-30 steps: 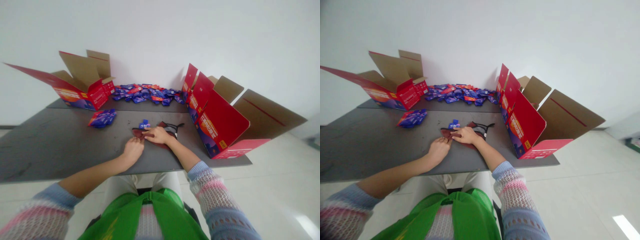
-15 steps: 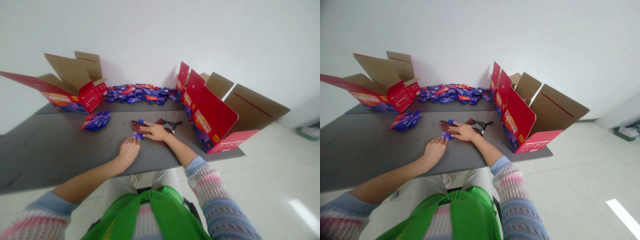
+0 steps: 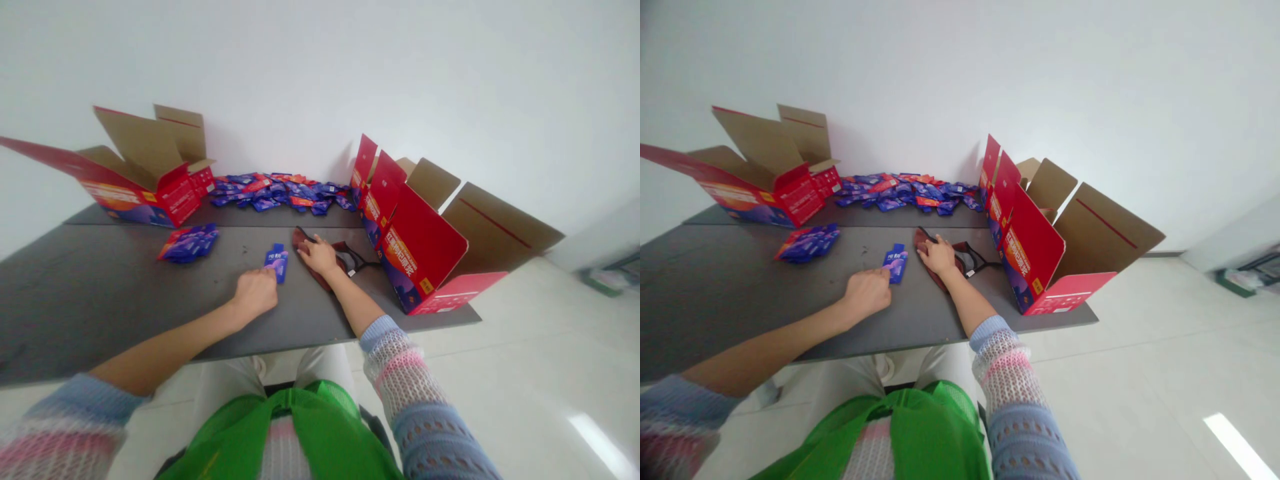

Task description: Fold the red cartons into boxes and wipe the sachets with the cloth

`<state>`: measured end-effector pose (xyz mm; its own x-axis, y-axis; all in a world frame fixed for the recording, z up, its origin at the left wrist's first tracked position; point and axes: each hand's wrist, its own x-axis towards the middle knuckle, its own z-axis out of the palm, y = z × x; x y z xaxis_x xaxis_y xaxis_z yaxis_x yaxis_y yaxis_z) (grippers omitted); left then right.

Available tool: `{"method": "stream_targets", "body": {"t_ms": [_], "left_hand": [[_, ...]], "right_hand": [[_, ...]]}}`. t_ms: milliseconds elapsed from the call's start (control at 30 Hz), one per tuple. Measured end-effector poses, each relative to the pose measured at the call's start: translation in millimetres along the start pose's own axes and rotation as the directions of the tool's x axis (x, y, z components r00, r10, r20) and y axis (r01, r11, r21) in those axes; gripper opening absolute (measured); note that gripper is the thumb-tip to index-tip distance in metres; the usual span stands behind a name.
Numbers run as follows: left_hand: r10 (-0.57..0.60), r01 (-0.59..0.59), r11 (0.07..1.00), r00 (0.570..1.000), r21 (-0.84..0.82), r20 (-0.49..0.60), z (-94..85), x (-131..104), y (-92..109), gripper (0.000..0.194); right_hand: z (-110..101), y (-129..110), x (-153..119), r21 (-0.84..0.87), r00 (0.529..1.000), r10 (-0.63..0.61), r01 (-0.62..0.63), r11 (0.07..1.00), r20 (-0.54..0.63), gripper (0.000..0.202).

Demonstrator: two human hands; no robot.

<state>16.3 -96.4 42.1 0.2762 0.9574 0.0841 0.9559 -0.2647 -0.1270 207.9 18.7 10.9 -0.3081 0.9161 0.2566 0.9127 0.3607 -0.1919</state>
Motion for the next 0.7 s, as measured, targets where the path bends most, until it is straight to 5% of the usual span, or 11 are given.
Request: {"method": "stream_targets", "body": {"t_ms": [167, 300, 500, 567, 700], "left_hand": [[-0.132, 0.128, 0.991, 0.986, 0.047, 0.101, -17.9, 23, 16, 0.055], [-0.178, 0.18, 0.984, 0.97, -0.002, 0.164, -11.9, 39, 24, 0.038], [-0.31, 0.322, 0.871, 0.946, -0.372, 0.094, -5.0, 66, -22, 0.034], [-0.293, 0.37, 0.699, 0.929, -0.612, 0.226, -1.7, 71, -38, 0.03], [-0.12, 0.415, 0.119, 0.908, -0.902, 0.402, 17.4, 71, -52, 0.039]], "right_hand": [[2, 15, 0, -0.014, 0.999, 0.048, -0.048, 0.999, -0.01, 0.048], [-1, 16, -1, 0.06, 1.0, 0.0, 0.002, 0.998, -0.03, 0.044], [-9, -6, -12, 0.284, 0.993, -0.055, 0.083, 0.955, -0.106, 0.049], [-10, -21, -17, 0.316, 0.979, -0.171, 0.198, 0.928, -0.112, 0.049], [-6, -45, -23, 0.271, 0.892, -0.451, 0.437, 0.858, -0.012, 0.051]]}}
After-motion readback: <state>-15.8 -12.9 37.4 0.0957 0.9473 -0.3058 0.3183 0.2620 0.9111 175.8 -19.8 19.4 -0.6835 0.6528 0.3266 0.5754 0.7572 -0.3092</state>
